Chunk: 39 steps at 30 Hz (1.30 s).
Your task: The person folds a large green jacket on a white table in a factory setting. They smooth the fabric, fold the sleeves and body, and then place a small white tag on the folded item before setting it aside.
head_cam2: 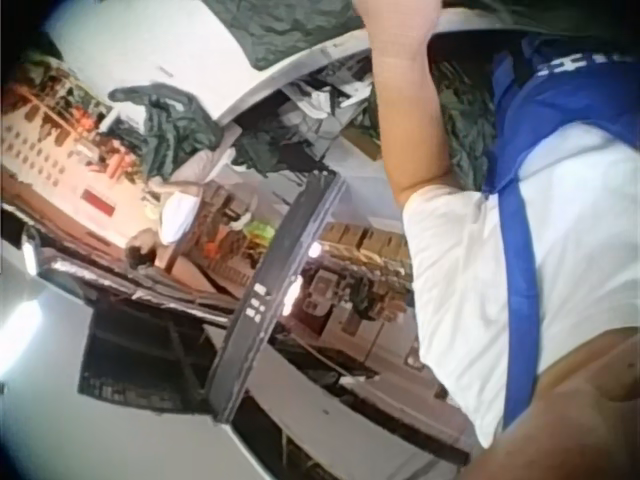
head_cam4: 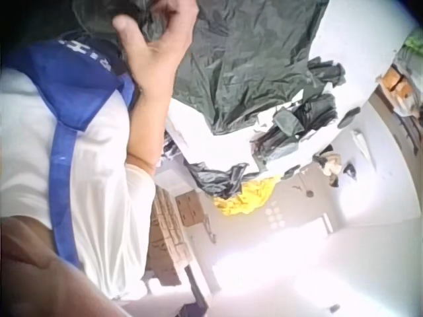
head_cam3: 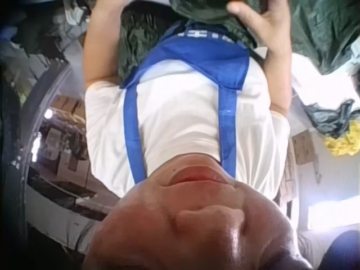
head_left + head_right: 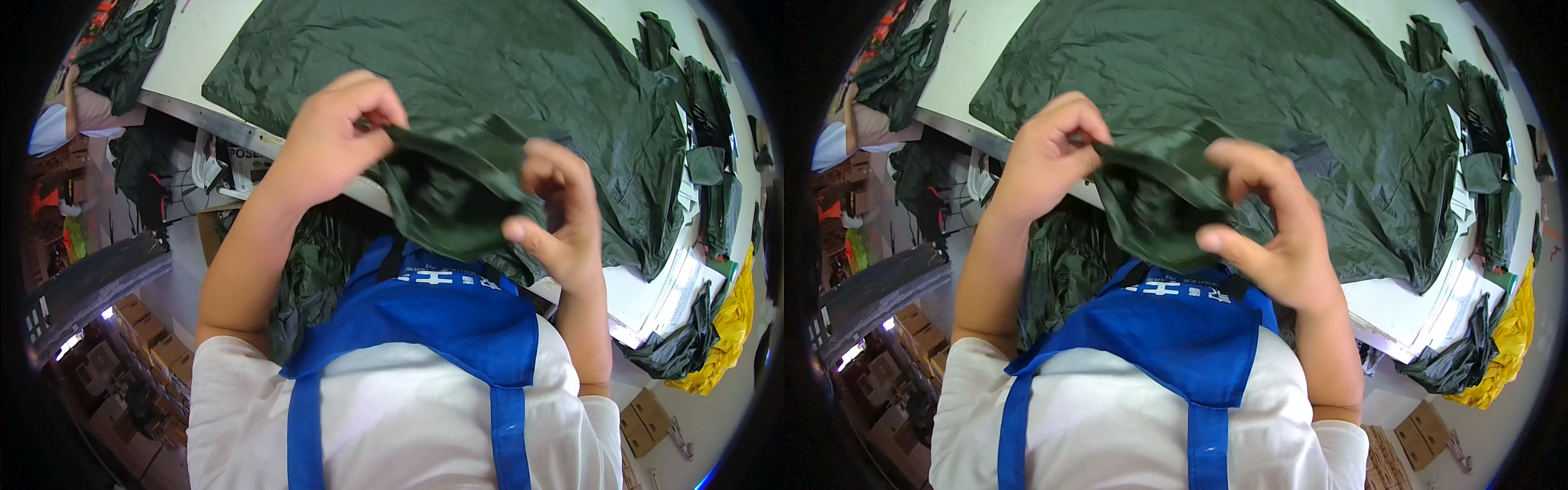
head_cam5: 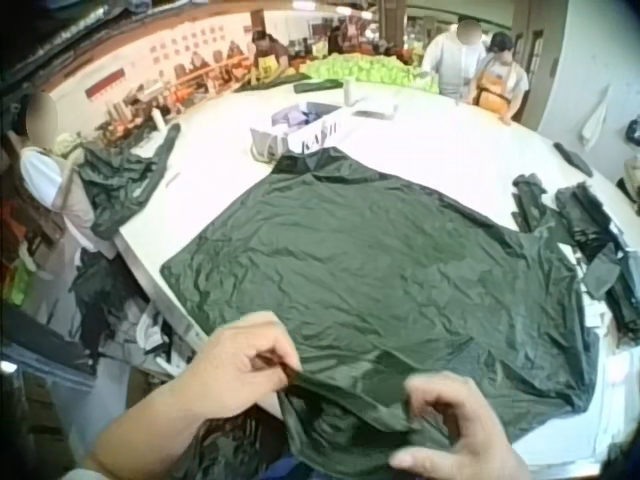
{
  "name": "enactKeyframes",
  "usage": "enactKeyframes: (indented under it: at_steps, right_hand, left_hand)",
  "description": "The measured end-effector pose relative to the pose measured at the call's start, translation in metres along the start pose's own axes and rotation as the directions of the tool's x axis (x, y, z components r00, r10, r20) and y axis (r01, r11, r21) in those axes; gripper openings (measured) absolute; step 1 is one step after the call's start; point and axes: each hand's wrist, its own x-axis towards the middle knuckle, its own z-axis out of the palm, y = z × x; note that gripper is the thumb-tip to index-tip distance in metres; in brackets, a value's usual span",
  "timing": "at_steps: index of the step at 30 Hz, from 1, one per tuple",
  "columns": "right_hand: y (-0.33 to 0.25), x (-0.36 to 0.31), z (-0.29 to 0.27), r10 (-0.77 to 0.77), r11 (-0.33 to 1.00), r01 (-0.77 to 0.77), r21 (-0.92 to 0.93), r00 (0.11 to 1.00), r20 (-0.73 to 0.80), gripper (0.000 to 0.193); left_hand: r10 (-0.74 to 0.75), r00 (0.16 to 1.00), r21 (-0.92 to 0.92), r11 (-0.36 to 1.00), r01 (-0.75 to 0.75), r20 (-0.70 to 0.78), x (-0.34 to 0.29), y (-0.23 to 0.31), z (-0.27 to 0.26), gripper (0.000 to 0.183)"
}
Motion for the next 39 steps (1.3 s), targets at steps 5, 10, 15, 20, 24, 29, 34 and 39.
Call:
enactKeyframes:
  at_steps: [5,10,15,20,24,29,34,39]
  right_hand:
    - [0.129,-0.077,-0.007,0.434,0.48,-0.403,-0.779,0.881,-0.189,0.071]
    - [0.156,-0.128,-0.001,0.478,0.231,-0.282,-0.931,0.866,-0.144,0.072]
    - [0.152,-0.134,-0.001,0.484,0.212,-0.305,-0.928,0.858,-0.171,0.076]
    - [0.158,-0.14,-0.002,0.435,0.209,-0.285,-0.935,0.884,-0.172,0.076]
    - [0.157,-0.14,-0.002,0.417,0.204,-0.26,-0.944,0.895,-0.156,0.076]
    - [0.155,-0.14,-0.001,0.4,0.216,-0.259,-0.941,0.903,-0.157,0.075]
    - [0.162,-0.125,-0.032,0.298,0.329,-0.552,-0.766,0.831,-0.47,0.065]
    - [0.2,-0.114,-0.036,0.284,-0.099,-0.622,-0.777,0.73,-0.621,0.064]
  left_hand:
    - [-0.337,0.923,0.146,0.92,0.365,-0.186,0.019,-0.065,-0.046,0.024]
    - [-0.316,0.94,0.449,0.826,0.341,-0.132,0.034,-0.215,-0.088,0.025]
    - [-0.674,0.692,0.048,0.707,0.706,-0.257,0.05,-0.236,-0.092,0.022]
    - [-0.624,0.755,0.256,0.711,0.655,-0.199,0.09,-0.136,-0.056,0.059]
    - [-0.407,0.909,0.435,0.805,0.404,-0.09,0.1,-0.154,-0.043,0.028]
    - [-0.546,0.809,-0.432,0.797,0.421,-0.219,0.083,-0.162,-0.07,0.023]
    - [-0.4,0.749,0.121,0.837,0.533,-0.528,0.044,-0.144,-0.05,0.028]
    - [-0.047,0.852,0.366,0.89,0.273,-0.521,0.01,-0.171,-0.024,0.027]
